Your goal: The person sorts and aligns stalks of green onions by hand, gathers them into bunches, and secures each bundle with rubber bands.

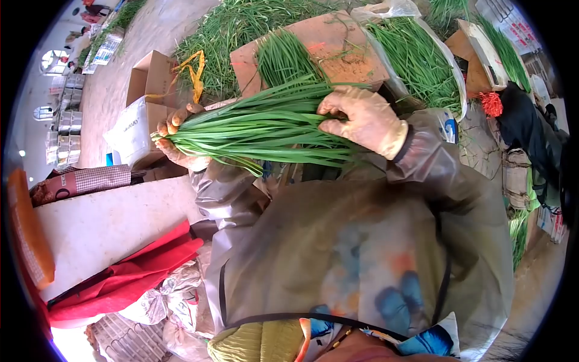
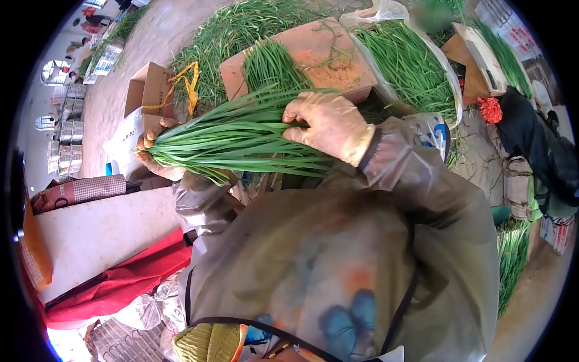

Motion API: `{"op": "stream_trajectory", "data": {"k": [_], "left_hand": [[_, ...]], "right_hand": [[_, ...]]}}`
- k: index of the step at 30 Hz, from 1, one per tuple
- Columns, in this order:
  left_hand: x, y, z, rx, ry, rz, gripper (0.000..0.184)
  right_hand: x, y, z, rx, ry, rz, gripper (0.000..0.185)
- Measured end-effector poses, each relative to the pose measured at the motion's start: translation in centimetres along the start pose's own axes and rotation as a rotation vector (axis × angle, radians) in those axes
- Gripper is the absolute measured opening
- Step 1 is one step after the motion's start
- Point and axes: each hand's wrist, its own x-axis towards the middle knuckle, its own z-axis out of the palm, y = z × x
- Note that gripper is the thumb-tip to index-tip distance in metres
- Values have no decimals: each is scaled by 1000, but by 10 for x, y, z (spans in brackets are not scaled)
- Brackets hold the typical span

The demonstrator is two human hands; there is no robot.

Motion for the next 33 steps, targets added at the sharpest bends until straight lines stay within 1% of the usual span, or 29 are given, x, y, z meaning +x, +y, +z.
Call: {"op": "stream_trajectory", "data": {"k": [3,5,6,7,8,9,10,12,13,14,16,17,18,20,21,22,24,25,26,27,28,29,30,31,33], "left_hand": [[-2,-4,7,-1,-27,-45,13],[-7,-6,12,-27,-30,-35,13],[-9,-6,14,-55,-31,-25,13],[-10,-3,14,-135,-34,-31,12],[-12,-4,15,-189,-45,9,12],[-12,-4,16,-221,-76,24,12],[-12,-4,20,-256,-106,39,11],[-13,-7,24,-296,-115,17,11],[-14,-9,25,-282,-126,10,11],[-14,-11,26,-268,-136,0,12],[-13,-15,28,-244,-164,-35,12],[-13,-17,29,-215,-191,-59,12],[-12,-19,29,-196,-198,-74,12],[-17,-23,32,-178,-152,-79,13],[-19,-23,32,-167,-148,-100,13],[-21,-21,28,-150,-143,-100,14],[-23,-19,27,-107,-152,-162,13],[-25,-22,29,-97,-179,-168,12],[-27,-23,30,-65,-191,-210,14],[-29,-23,28,-61,-188,-205,14],[-33,-24,24,16,-177,-275,16],[-36,-26,22,93,-165,-347,19],[-42,-33,28,69,-96,-351,20],[-44,-33,25,92,-89,-426,20],[-45,-35,20,81,-98,-608,21]], "right_hand": [[1,2,10,98,-29,56,17],[-2,4,9,128,33,-25,13],[-6,4,6,128,35,-25,13],[-10,4,-1,430,16,39,11],[-14,5,-7,731,-3,103,9],[-19,7,-13,872,122,97,11],[-18,17,-18,782,188,127,13],[-21,22,-30,607,173,119,15],[-21,18,-30,562,139,85,22],[-22,11,-31,203,79,119,38],[-17,9,-20,-73,-2,60,52],[-13,10,-12,-125,6,-2,56],[-11,2,-11,-168,27,-44,49],[-6,-6,-10,-150,-19,-124,41],[-4,-11,-10,-159,-40,-119,31],[-3,-9,-8,-154,-43,-123,31],[2,-4,-5,-70,-86,-186,19],[4,-4,-6,-14,10,-240,12],[2,-3,-15,-72,-76,-165,13],[2,-1,-21,-19,-71,-156,15],[1,3,-26,34,-67,-149,17],[3,12,-30,416,-181,-73,24],[5,14,-32,779,-202,-95,28],[7,15,-35,1142,-240,-112,31],[12,11,-58,1019,-242,-136,42]]}}
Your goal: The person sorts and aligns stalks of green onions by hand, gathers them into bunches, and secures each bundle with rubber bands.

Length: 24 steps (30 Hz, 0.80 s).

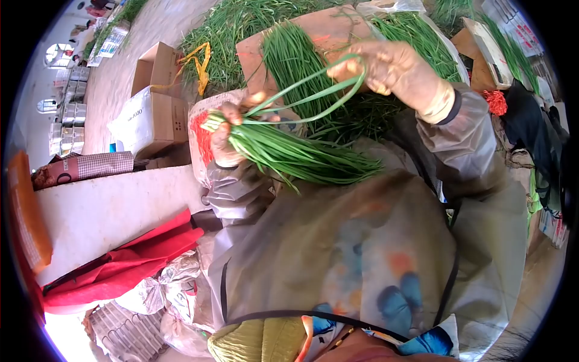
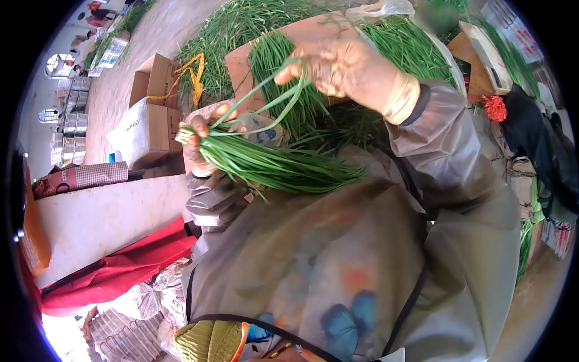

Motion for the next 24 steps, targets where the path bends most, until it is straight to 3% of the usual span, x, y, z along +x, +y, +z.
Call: {"op": "stream_trajectory", "data": {"k": [3,4,7,8,11,13,14,15,16,18,19,21,22,23,24], "left_hand": [[1,-17,1,-62,107,-108,25],[5,-25,2,-61,80,-60,25],[11,-28,8,-64,161,-107,28],[13,-29,10,-79,152,-84,27],[18,-28,19,-74,289,-112,22],[20,-29,20,-29,369,-79,23],[19,-27,20,-2,374,-116,23],[22,-26,22,22,371,-144,23],[26,-27,28,24,359,-143,23],[28,-34,26,28,390,-162,24],[30,-36,25,40,414,-180,24],[42,-42,35,79,396,-139,25],[44,-43,34,94,365,-145,29],[44,-43,31,110,339,-148,33],[39,-42,28,144,314,-177,42]], "right_hand": [[8,-10,0,-130,184,-6,41],[11,-8,1,-150,256,-37,44],[7,-12,-5,22,508,106,32],[3,-9,-11,25,506,109,32],[-11,17,-47,8,229,124,42],[-17,32,-61,-444,75,327,37],[-25,30,-64,-955,155,292,32],[-30,14,-76,-643,533,99,27],[-22,-4,-73,-279,466,-44,26],[-12,-21,-36,-389,481,-108,30],[-1,-19,3,-404,335,80,44],[8,23,28,-1114,92,35,67],[14,20,36,-1064,-122,471,63],[13,42,24,-906,-229,420,48],[18,36,19,-777,-141,530,39]]}}
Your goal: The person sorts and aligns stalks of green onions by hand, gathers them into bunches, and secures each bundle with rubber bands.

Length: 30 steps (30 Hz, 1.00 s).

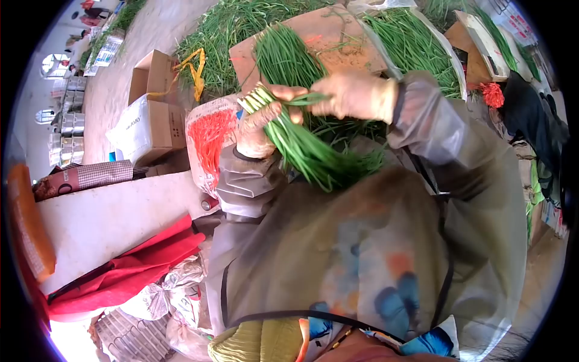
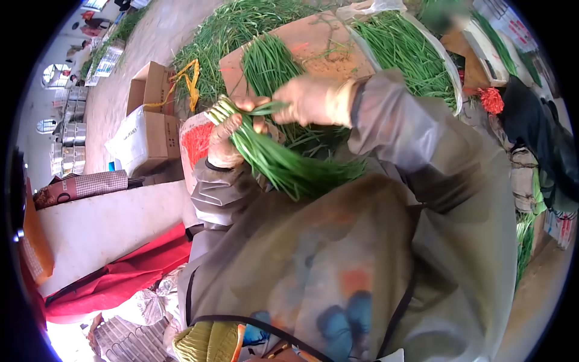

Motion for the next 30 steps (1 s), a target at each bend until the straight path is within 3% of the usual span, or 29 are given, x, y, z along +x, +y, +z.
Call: {"op": "stream_trajectory", "data": {"k": [1,2,3,5,7,8,9,11,13,14,15,17,19,21,23,25,27,28,30], "left_hand": [[-4,3,-1,37,-17,-16,51],[-4,6,-3,47,-91,-31,70],[-8,7,-2,-73,-164,-72,80],[-12,2,-16,-200,-283,-56,85],[-17,0,-37,-149,-287,15,81],[-19,3,-48,-155,-307,83,69],[-20,7,-54,-166,-329,147,57],[-17,24,-58,-300,-337,400,27],[-18,50,-67,-415,-400,553,13],[-20,57,-70,-499,-389,646,13],[-22,64,-73,-580,-378,738,13],[-29,80,-84,-668,-378,809,14],[-36,92,-98,-609,-330,851,15],[-39,97,-101,-568,-294,880,14],[-43,96,-101,-567,-254,889,15],[-43,100,-104,-482,-209,863,19],[-41,105,-92,-422,-286,826,16],[-37,106,-74,-400,-362,817,15],[-32,110,-43,-284,-535,795,9]], "right_hand": [[0,-6,-14,144,-3,108,31],[-6,-3,-29,176,94,17,19],[-19,-5,-45,358,209,-108,22],[-48,-3,-75,356,347,-224,37],[-55,36,-78,394,294,-11,34],[-55,58,-65,391,263,108,33],[-56,81,-48,168,126,285,35],[-74,68,-27,-774,18,443,39],[-72,105,-33,-537,569,110,46],[-76,112,-41,-112,591,214,38],[-81,111,-47,199,598,76,30],[-87,126,-43,439,550,30,26],[-83,134,-28,215,578,10,25],[-85,127,-35,262,607,28,23],[-88,117,-45,680,543,-15,21],[-80,88,-36,772,633,0,18],[-66,80,-20,529,518,-231,16],[-56,86,-8,516,585,-267,15],[-50,97,-3,519,584,-95,14]]}}
